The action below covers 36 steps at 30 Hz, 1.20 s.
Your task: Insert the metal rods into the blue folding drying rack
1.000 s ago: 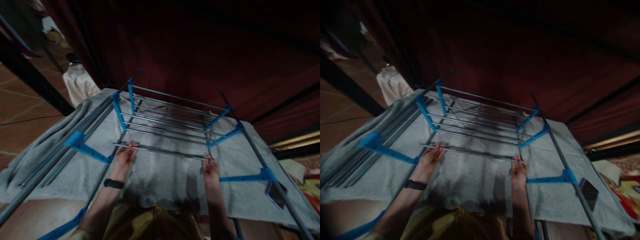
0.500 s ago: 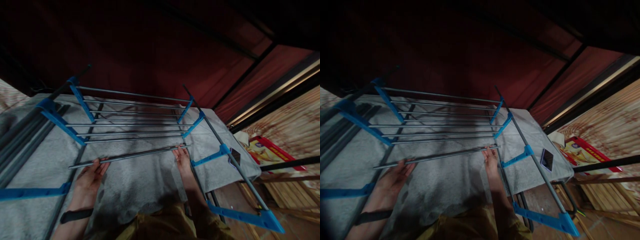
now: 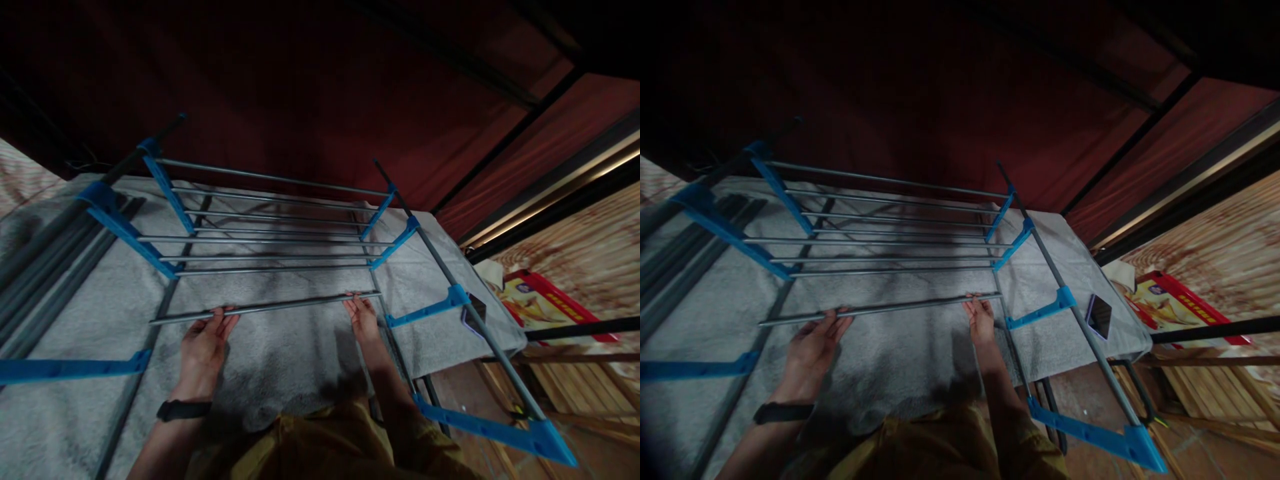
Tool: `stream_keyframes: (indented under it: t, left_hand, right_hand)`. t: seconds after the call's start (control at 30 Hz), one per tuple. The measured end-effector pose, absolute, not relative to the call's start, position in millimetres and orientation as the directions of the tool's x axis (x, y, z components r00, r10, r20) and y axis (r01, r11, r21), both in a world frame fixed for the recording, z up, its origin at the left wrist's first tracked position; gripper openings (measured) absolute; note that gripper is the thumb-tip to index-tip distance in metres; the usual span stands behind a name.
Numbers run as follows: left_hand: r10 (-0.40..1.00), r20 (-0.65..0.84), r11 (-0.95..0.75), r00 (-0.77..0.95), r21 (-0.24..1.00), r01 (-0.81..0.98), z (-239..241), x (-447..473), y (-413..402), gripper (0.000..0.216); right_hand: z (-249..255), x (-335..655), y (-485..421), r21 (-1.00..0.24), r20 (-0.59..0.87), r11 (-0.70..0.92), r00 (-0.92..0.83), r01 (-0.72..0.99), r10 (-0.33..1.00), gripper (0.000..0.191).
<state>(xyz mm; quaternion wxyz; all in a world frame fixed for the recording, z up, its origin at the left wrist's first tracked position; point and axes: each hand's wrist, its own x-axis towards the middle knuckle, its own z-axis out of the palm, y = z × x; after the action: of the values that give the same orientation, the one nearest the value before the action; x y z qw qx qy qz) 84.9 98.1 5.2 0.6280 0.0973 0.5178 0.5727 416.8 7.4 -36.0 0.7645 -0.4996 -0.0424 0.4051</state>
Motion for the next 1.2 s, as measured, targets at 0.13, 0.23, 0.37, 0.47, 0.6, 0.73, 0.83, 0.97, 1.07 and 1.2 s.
stream_keyframes:
  t: [0.13,0.23,0.37,0.47,0.6,0.73,0.83,0.97,1.07,1.2]
  left_hand:
    - [0.814,-0.536,0.314,-0.222,0.728,-0.610,1,86,98,0.033]
    - [0.806,-0.536,0.304,-0.252,0.740,-0.600,0,87,97,0.034]
    - [0.805,-0.522,0.303,-0.283,0.771,-0.559,-1,89,95,0.033]
    - [0.813,-0.510,0.302,-0.281,0.782,-0.545,-1,91,94,0.032]
    - [0.820,-0.513,0.291,-0.252,0.754,-0.589,-2,90,92,0.030]
    - [0.859,-0.482,0.271,-0.174,0.715,-0.644,-1,84,88,0.022]
    - [0.872,-0.480,0.315,-0.089,0.693,-0.648,-1,79,86,0.014]
    - [0.868,-0.487,0.322,-0.093,0.697,-0.640,-2,78,87,0.013]
    - [0.857,-0.499,0.302,-0.127,0.686,-0.662,-3,81,89,0.016]
    - [0.845,-0.509,0.278,-0.164,0.680,-0.679,-5,84,89,0.020]
  right_hand:
    - [-42,418,8,-0.813,-0.331,0.170,0.684,-0.556,0.651,0.034]
    - [-45,418,9,-0.826,-0.324,0.162,0.691,-0.540,0.646,0.038]
    - [-45,416,7,-0.840,-0.315,0.155,0.700,-0.520,0.640,0.035]
    - [-42,415,5,-0.841,-0.297,0.156,0.684,-0.517,0.666,0.030]
    - [-39,416,0,-0.838,-0.289,0.134,0.638,-0.530,0.714,0.027]
    - [-40,415,0,-0.826,-0.289,0.138,0.621,-0.546,0.728,0.030]
    - [-41,414,1,-0.820,-0.287,0.147,0.619,-0.554,0.731,0.034]
    - [-40,416,1,-0.814,-0.290,0.137,0.599,-0.564,0.746,0.031]
    - [-40,419,0,-0.810,-0.295,0.129,0.587,-0.572,0.754,0.030]
    - [-42,421,-2,-0.808,-0.298,0.121,0.577,-0.577,0.761,0.029]
